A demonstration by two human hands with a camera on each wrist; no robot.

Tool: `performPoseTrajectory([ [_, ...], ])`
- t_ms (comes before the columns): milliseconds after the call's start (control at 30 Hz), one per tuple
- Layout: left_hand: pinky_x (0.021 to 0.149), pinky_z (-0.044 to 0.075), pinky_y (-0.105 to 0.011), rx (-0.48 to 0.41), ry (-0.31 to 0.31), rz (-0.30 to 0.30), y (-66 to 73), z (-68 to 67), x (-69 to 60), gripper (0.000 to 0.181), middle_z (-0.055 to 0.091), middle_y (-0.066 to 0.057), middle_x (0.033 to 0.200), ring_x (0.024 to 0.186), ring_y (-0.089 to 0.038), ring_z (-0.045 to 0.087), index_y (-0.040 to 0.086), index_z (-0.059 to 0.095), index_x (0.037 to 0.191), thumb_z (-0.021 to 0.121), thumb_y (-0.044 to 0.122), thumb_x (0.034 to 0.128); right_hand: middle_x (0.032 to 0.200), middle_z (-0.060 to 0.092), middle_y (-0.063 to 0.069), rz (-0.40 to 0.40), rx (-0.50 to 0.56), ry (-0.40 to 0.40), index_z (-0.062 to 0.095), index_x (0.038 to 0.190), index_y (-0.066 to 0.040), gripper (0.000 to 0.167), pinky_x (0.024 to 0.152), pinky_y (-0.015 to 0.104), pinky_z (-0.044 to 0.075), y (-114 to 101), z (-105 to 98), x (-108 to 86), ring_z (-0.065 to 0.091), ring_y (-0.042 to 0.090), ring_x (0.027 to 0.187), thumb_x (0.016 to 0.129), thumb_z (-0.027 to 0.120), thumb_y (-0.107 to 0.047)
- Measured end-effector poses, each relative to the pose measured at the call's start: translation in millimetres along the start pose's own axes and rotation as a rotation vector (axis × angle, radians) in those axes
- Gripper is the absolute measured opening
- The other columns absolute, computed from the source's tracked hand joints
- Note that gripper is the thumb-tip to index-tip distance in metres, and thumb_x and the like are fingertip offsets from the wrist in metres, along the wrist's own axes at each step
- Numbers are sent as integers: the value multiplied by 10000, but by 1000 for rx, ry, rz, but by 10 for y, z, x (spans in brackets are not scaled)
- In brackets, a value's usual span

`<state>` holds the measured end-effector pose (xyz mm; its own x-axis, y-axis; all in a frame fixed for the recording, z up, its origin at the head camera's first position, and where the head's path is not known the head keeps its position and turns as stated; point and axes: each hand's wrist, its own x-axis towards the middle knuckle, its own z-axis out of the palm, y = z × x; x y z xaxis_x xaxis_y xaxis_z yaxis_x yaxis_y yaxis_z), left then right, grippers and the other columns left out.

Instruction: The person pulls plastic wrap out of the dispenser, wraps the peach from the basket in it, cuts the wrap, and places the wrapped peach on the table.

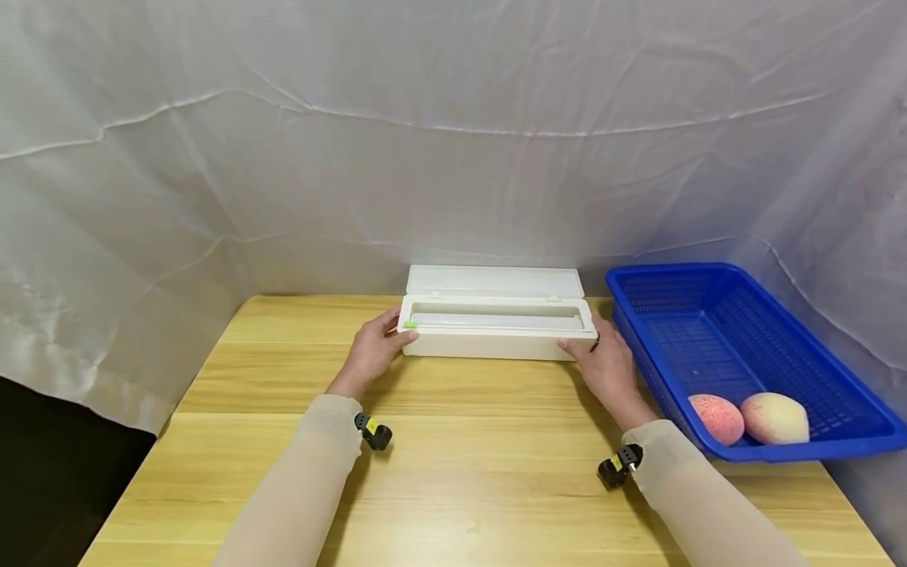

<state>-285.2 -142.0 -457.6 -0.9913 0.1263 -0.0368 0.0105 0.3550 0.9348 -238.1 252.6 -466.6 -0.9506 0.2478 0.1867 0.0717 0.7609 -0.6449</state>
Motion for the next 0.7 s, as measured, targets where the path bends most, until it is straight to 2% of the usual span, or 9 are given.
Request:
performPoseTrajectory([
  [233, 1112, 519, -485, 93, 39, 10, 83, 45, -19, 653, 542, -154, 1571, 1421, -326, 551, 113, 444, 1608, 661, 375, 1051, 1479, 516, 321, 22, 4, -17, 360, 1619, -32, 849, 1074, 690, 433, -2, -15, -4, 485, 533, 1358, 975, 769, -404],
  [367, 1110, 521, -470, 130, 71, -1, 94, 63, -16, 617, 556, -165, 1553, 1405, -300, 562, 96, 452, 1599, 615, 376, 1074, 1487, 511, 321, 27, 4, -19, 355, 1624, -36, 856, 1080, 690, 429, -1, -19, -5, 479, 534, 1365, 974, 768, -411],
  [567, 1138, 496, -473, 120, 44, -19, 109, 51, -36, 619, 527, -160, 1581, 1435, -301, 533, 111, 436, 1611, 598, 389, 1082, 1466, 517, 335, 15, -23, -36, 361, 1621, -32, 846, 1066, 703, 430, -19, -67, -18, 485, 547, 1348, 977, 763, -406],
  [700, 1175, 455, -514, 149, 37, 2, 168, 29, -53, 613, 497, -159, 1606, 1461, -346, 504, 131, 455, 1599, 604, 415, 1076, 1444, 501, 359, -37, -71, -50, 402, 1590, 5, 790, 1061, 705, 425, -72, -156, -15, 485, 550, 1328, 987, 752, -367],
])
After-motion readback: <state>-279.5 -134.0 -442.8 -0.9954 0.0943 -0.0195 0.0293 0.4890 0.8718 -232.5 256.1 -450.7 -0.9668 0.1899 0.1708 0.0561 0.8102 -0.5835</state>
